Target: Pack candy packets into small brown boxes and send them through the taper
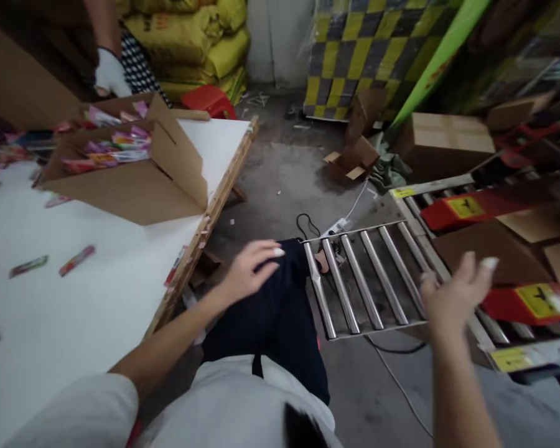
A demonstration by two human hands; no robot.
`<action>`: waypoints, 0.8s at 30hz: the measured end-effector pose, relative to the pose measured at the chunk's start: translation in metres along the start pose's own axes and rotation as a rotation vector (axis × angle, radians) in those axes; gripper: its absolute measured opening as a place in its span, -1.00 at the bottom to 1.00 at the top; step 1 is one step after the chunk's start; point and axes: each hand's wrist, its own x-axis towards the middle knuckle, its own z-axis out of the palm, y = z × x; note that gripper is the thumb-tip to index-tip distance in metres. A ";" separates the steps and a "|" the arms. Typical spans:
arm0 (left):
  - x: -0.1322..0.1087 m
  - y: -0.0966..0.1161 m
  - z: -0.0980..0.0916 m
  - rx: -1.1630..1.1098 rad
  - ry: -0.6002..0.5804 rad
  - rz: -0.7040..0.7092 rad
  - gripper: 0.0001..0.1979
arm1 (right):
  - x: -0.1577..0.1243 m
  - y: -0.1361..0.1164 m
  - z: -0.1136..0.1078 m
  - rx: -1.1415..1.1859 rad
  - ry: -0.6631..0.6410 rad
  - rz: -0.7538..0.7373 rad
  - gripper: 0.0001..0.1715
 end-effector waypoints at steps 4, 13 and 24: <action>-0.012 -0.041 -0.132 0.588 0.460 -0.194 -0.83 | -0.085 -0.077 0.022 0.096 -0.225 -0.098 -0.20; 0.050 -0.121 -0.276 0.921 0.224 -0.536 -0.55 | -0.098 -0.119 0.015 0.357 -0.277 -0.058 -0.48; -0.001 -0.016 -0.270 0.725 0.301 -0.264 -0.68 | -0.142 -0.338 0.048 1.421 -1.087 0.667 -0.27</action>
